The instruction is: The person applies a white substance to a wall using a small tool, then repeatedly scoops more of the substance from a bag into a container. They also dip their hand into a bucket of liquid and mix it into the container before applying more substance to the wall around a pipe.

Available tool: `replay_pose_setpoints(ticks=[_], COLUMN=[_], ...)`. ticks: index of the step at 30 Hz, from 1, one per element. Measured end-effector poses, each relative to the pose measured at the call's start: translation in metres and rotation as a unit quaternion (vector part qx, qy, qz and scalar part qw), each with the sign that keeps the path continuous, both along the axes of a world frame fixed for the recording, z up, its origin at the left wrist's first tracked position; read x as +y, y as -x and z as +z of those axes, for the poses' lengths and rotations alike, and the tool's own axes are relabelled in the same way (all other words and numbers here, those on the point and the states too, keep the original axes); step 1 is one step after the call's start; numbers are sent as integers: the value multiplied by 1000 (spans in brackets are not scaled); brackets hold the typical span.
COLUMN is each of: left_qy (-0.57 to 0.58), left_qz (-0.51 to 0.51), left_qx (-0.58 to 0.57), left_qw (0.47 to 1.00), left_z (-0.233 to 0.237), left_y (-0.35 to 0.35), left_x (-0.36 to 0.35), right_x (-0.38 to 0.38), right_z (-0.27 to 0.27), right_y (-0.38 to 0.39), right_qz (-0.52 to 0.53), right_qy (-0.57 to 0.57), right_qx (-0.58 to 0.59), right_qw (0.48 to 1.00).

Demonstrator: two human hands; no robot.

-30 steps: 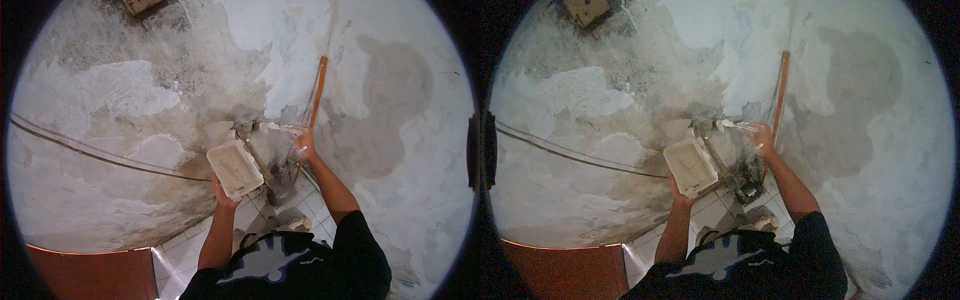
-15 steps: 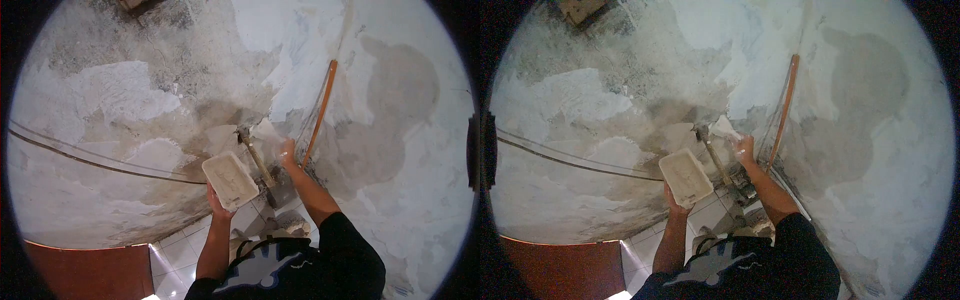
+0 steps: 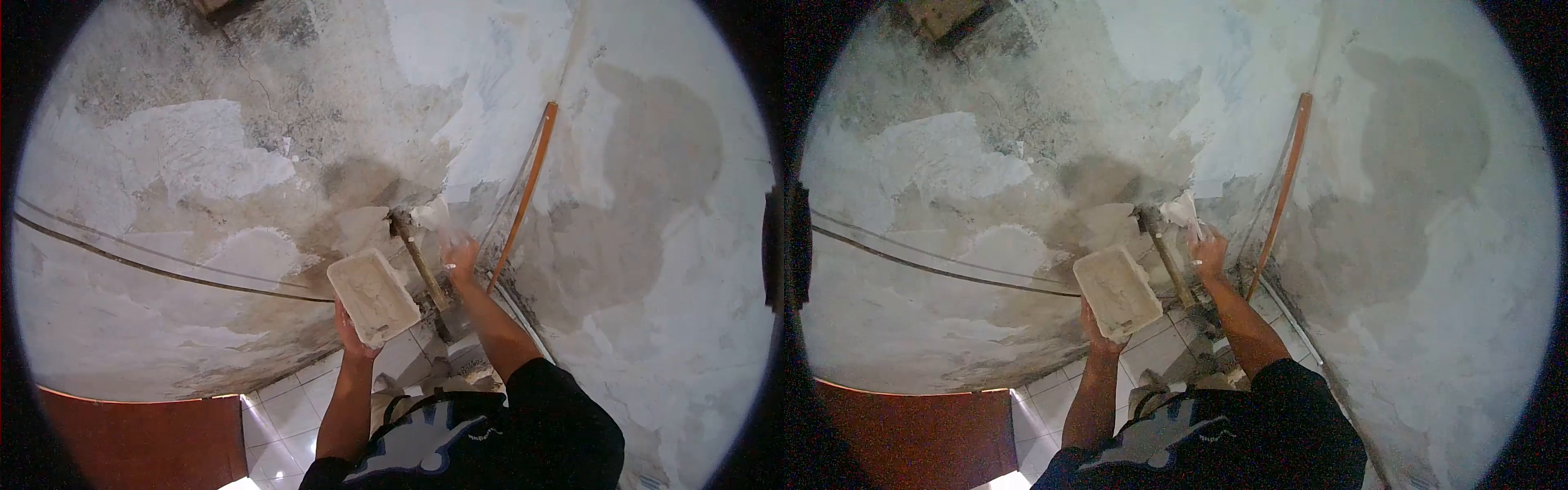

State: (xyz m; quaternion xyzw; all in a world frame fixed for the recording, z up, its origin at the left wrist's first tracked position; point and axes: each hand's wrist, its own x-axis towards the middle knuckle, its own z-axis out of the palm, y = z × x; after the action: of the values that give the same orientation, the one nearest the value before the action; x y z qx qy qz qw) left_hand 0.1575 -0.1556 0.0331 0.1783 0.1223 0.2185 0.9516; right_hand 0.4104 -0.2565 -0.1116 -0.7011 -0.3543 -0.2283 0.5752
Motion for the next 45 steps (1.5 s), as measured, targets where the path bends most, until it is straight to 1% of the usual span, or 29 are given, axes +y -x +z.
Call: replay_pose_setpoints(ticks=[4,8,9,10,11,12,14,15,17,18,19,20,21,23,24,26,27,29,32,33,35,39,41,42,44,45], left_qy=[-3,8,9,6,3,4,4,5,23,23,26,30,29,27,26,19,16,3,-20,-21,-12,-3,-10,-10,3,4], left_qz=[8,4,3,5,7,6,7,5,-1,-2,-16,-30,-30,-40,-42,-37,-37,-7,-4,-4,8,-4,2,1,-8,-10], left_qx=[-9,-8,-9,-7,-5,-5,-5,-7,-10,-12,-23,-33,-33,-38,-38,-49,-48,-11,-11,-10,0,-2,6,7,-18,-18], left_qw=[1000,1000,1000,1000,1000,1000,1000,1000,1000,1000,999,999,999,998,998,998,998,1000,1000,1000,1000,1000,1000,1000,1000,1000], left_z=[1,2,0,-3,-6,-5,0,-1,-6,-6,-5,-4,-4,-4,-3,1,1,-1,0,0,0,-1,-2,-3,-3,-4], left_y=[7,7,6,6,6,6,4,4,5,6,7,8,8,8,8,6,6,6,9,10,8,6,6,6,3,2], left_x=[3,3,4,5,6,6,3,3,3,2,3,3,3,3,3,3,3,6,8,9,9,5,2,1,0,-1], right_x=[-1,-8,-9,-10,-11,-17,-33,-37,-47,-54,-61,-63,-60,-53,-48,-34,-32,-25,-23,-20,-15,-17,-21,-23,-32,-37], right_z=[22,37,39,42,44,55,87,84,77,80,84,88,90,96,101,114,110,94,125,134,151,172,180,173,156,160], right_y=[16,27,28,28,28,32,41,39,33,28,21,15,11,0,-4,-11,-19,-38,-44,-48,-54,-44,-43,-47,-59,-55], right_qz=[-128,-262,-263,-265,-264,-264,-184,-186,-186,-187,-83,22,22,32,31,28,29,7,-10,-10,-17,-26,-36,-36,-83,-84], right_qy=[67,134,134,96,57,58,-3,-2,44,44,102,159,158,326,325,404,401,422,396,396,482,451,483,483,410,411], right_qx=[-60,-120,-121,-7,108,107,217,215,133,131,82,32,31,-43,-42,59,60,-62,-80,-78,-27,-53,12,13,-38,-37], right_qw=[988,948,948,959,957,957,959,959,973,973,988,987,987,944,944,913,914,905,915,915,876,891,875,875,908,907])
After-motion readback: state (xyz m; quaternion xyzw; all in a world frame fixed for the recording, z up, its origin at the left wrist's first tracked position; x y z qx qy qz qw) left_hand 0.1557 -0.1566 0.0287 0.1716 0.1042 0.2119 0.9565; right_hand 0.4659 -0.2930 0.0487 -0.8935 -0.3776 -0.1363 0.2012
